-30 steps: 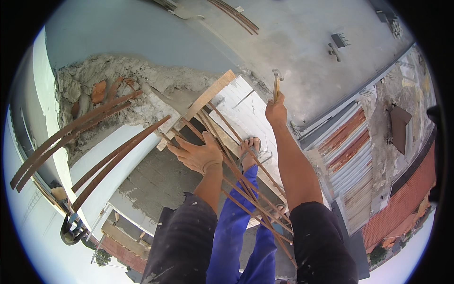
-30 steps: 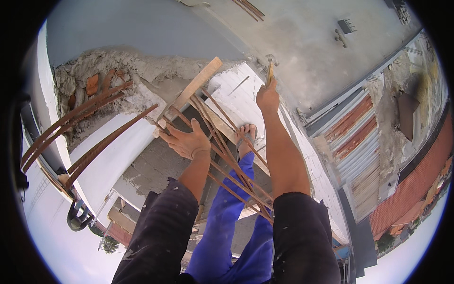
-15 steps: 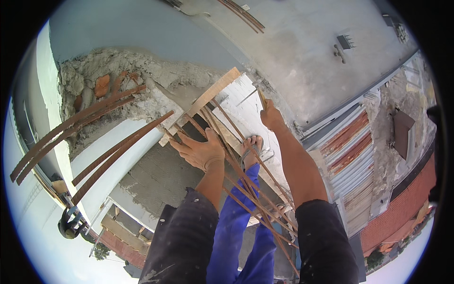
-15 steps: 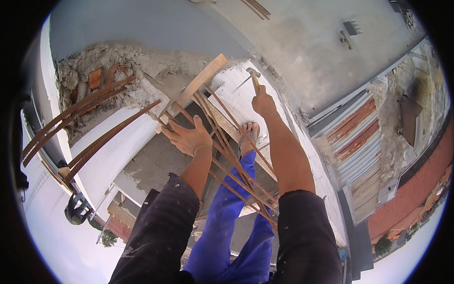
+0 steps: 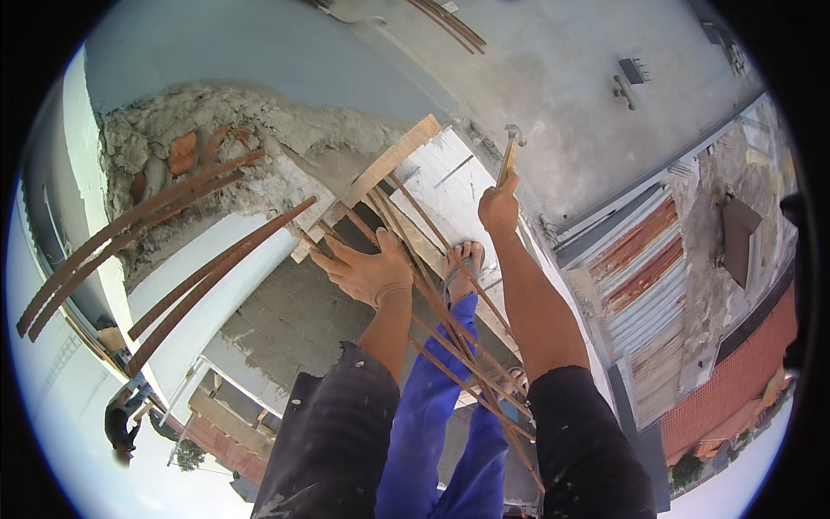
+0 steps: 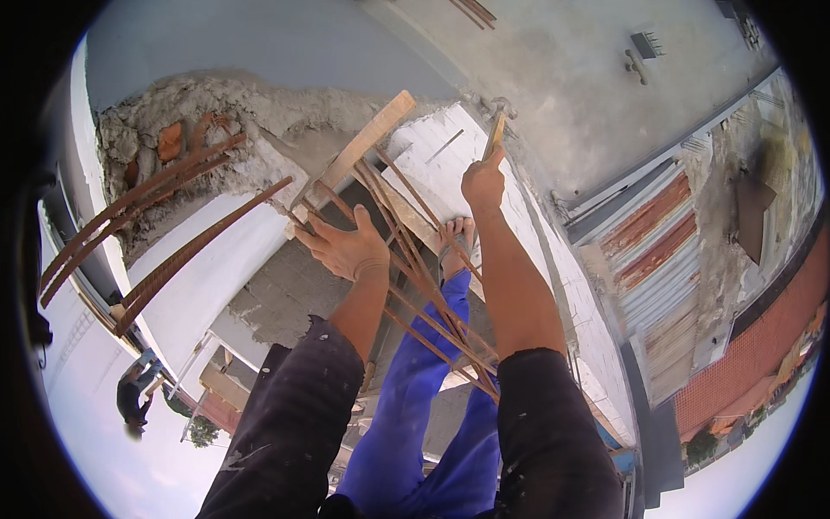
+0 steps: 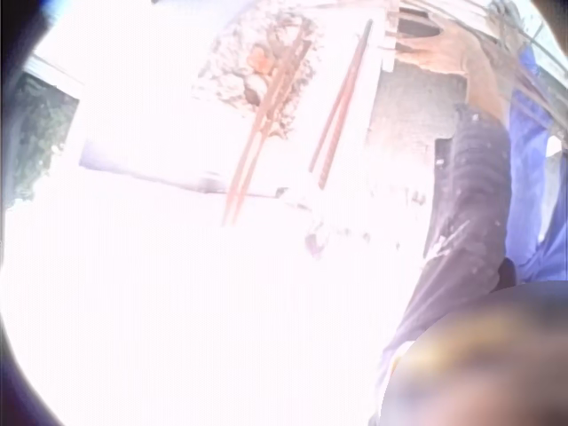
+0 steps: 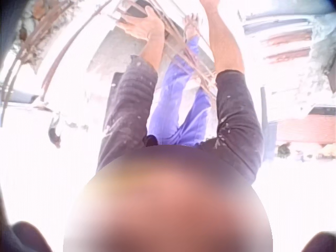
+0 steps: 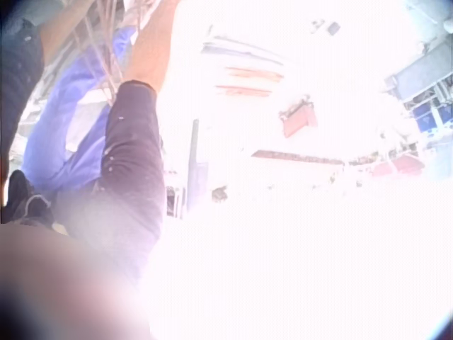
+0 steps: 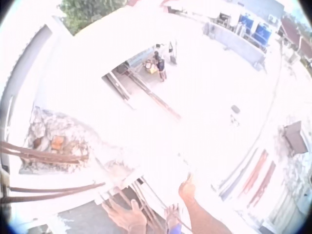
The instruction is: The person sits on the floor and ties rebar rods together using wire and pliers. They also use a hammer to drive nails into wooden supports to secure the rebar framework.
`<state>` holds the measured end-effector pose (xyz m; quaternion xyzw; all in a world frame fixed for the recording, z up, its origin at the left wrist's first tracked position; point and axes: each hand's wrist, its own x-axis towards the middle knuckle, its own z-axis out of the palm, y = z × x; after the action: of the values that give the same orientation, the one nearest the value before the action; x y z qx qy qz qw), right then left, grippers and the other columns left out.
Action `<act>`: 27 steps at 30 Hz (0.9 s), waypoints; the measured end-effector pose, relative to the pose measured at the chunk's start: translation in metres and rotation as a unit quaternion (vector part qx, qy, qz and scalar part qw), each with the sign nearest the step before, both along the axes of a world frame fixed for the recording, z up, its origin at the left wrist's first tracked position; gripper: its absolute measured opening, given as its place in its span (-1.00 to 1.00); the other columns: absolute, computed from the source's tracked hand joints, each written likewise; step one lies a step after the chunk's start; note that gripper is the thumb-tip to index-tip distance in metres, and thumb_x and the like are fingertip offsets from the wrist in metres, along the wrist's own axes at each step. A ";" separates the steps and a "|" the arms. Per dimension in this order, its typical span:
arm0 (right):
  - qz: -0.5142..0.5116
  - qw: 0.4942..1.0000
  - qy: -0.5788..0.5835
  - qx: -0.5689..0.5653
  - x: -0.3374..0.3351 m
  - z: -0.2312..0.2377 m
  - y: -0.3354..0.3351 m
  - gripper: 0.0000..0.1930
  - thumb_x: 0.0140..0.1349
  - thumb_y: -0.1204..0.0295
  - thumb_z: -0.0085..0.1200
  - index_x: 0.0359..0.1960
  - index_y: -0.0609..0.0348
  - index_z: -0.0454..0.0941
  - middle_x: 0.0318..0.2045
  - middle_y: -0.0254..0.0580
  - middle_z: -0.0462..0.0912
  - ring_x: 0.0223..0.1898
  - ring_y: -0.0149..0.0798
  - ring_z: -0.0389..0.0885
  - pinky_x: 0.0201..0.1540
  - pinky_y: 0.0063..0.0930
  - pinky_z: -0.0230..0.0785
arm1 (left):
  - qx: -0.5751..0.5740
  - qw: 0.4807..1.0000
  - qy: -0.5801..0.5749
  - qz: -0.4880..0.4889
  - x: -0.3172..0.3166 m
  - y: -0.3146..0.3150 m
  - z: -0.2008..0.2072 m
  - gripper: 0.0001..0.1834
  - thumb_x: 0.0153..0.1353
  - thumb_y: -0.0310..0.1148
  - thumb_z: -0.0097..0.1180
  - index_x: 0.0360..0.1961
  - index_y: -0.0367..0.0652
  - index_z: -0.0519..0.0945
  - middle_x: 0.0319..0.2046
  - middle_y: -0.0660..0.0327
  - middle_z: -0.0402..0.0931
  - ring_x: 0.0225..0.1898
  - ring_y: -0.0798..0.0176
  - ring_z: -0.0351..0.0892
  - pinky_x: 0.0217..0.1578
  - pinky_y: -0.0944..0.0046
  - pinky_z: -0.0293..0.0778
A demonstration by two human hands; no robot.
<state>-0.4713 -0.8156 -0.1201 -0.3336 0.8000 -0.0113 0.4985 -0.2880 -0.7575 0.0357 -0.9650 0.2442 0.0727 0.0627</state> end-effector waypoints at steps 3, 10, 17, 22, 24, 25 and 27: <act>0.188 0.982 -0.023 0.009 0.000 -0.002 -0.004 -0.41 0.34 0.34 -0.03 0.39 0.02 0.12 -0.12 0.49 0.67 -0.02 0.41 0.68 0.09 0.18 0.48 | 0.002 1.000 0.000 -0.001 0.000 0.000 -0.001 0.02 0.23 0.11 0.25 0.56 -0.12 0.07 0.58 -0.01 -0.20 0.50 -0.13 0.07 0.37 -0.14 0.28; 0.174 0.976 -0.097 0.088 0.001 -0.004 0.002 -0.40 0.36 0.37 -0.07 0.41 0.09 0.06 -0.20 0.53 0.67 -0.15 0.40 0.71 -0.05 0.18 0.52 | 0.025 1.000 0.009 0.007 0.000 -0.001 0.001 0.02 0.25 0.14 0.22 0.57 -0.12 0.05 0.58 -0.04 -0.21 0.48 -0.14 0.09 0.34 -0.14 0.32; -0.012 0.995 0.046 -0.085 0.003 -0.005 0.007 -0.43 0.35 0.38 -0.06 0.38 0.07 0.10 -0.23 0.52 0.67 -0.17 0.45 0.69 -0.05 0.23 0.51 | 0.019 1.000 0.007 0.005 0.000 0.000 0.002 0.02 0.26 0.13 0.21 0.57 -0.13 0.05 0.58 -0.05 -0.20 0.48 -0.15 0.09 0.34 -0.16 0.30; 0.126 0.991 -0.046 0.026 0.001 -0.008 0.001 -0.36 0.31 0.34 0.03 0.39 0.01 0.07 -0.16 0.48 0.68 -0.10 0.41 0.70 0.03 0.19 0.52 | 0.016 1.000 -0.001 0.001 -0.001 -0.001 0.001 0.02 0.26 0.13 0.21 0.57 -0.14 0.05 0.58 -0.04 -0.20 0.50 -0.14 0.06 0.36 -0.16 0.28; 0.065 0.994 0.031 -0.078 -0.001 -0.009 0.001 -0.39 0.32 0.35 0.02 0.38 0.02 0.10 -0.18 0.44 0.69 -0.12 0.42 0.70 0.02 0.19 0.52 | 0.022 1.000 0.002 0.005 -0.001 -0.001 0.001 0.02 0.25 0.12 0.21 0.57 -0.13 0.06 0.58 -0.04 -0.21 0.51 -0.13 0.04 0.38 -0.15 0.27; -0.009 0.994 0.054 -0.093 -0.001 -0.009 0.002 -0.40 0.33 0.35 0.01 0.38 0.03 0.10 -0.19 0.43 0.70 -0.11 0.42 0.70 0.02 0.19 0.52 | 0.019 1.000 0.002 0.008 -0.001 0.000 0.001 0.01 0.25 0.12 0.22 0.57 -0.13 0.06 0.58 -0.04 -0.21 0.51 -0.12 0.04 0.38 -0.15 0.26; -0.005 1.000 -0.001 -0.030 -0.002 -0.010 0.005 -0.41 0.32 0.38 0.00 0.37 0.07 0.11 -0.19 0.40 0.70 -0.08 0.42 0.69 0.03 0.20 0.51 | 0.004 1.000 0.000 -0.004 0.000 0.001 0.000 0.01 0.24 0.12 0.23 0.56 -0.12 0.07 0.58 -0.03 -0.20 0.51 -0.11 0.04 0.38 -0.15 0.26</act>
<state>-0.4737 -0.8106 -0.1304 -0.3444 0.8006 -0.0376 0.4889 -0.2881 -0.7569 0.0360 -0.9638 0.2474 0.0736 0.0668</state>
